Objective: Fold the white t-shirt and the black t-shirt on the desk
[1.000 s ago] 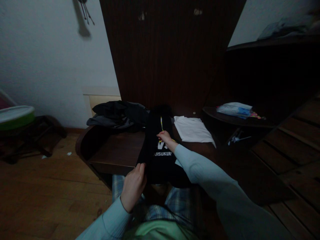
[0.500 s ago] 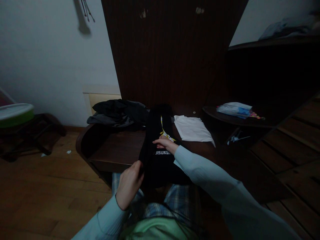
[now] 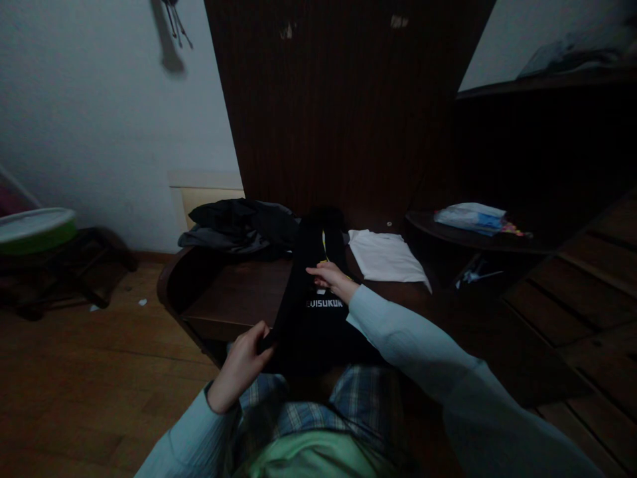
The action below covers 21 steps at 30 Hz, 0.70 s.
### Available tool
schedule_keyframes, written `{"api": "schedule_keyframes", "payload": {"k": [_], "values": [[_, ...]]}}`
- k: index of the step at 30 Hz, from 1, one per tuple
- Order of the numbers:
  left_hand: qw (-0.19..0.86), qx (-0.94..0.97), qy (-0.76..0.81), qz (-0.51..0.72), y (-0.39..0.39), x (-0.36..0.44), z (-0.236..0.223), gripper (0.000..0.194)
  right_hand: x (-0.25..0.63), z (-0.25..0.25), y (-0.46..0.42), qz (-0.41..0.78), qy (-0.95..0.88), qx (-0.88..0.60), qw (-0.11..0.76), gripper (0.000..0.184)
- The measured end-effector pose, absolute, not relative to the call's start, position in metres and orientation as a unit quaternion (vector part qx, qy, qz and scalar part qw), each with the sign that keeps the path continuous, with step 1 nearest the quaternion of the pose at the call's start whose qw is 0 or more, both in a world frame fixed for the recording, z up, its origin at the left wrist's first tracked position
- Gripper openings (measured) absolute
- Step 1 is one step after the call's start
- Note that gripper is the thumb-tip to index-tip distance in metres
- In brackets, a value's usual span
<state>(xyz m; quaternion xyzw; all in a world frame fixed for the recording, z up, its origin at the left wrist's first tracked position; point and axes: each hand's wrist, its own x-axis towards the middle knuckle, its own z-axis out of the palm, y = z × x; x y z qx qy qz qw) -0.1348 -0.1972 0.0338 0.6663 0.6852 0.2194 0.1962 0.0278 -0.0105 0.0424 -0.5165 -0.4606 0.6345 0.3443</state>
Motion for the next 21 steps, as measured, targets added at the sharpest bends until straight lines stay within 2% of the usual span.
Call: {"api": "schedule_keyframes", "payload": {"k": [4, 9, 12, 15, 21], "values": [[0.169, 0.651, 0.706, 0.222, -0.206, -0.125, 0.037, 0.013, 0.028, 0.043, -0.013, 0.642, -0.436, -0.528, 0.345, 0.033], [0.195, 0.654, 0.711, 0.168, -0.209, -0.12, 0.032, 0.009, 0.028, 0.043, -0.014, 0.65, -0.44, -0.536, 0.311, 0.035], [0.152, 0.629, 0.724, 0.241, -0.209, -0.122, 0.031, 0.004, 0.028, 0.041, -0.015, 0.653, -0.447, -0.531, 0.303, 0.034], [0.131, 0.655, 0.685, 0.291, -0.213, -0.123, 0.037, 0.012, 0.028, 0.039, -0.015, 0.648, -0.461, -0.529, 0.297, 0.031], [0.164, 0.7, 0.654, 0.234, -0.226, -0.107, 0.045, 0.025, 0.032, 0.04, -0.013, 0.64, -0.473, -0.53, 0.292, 0.03]]}}
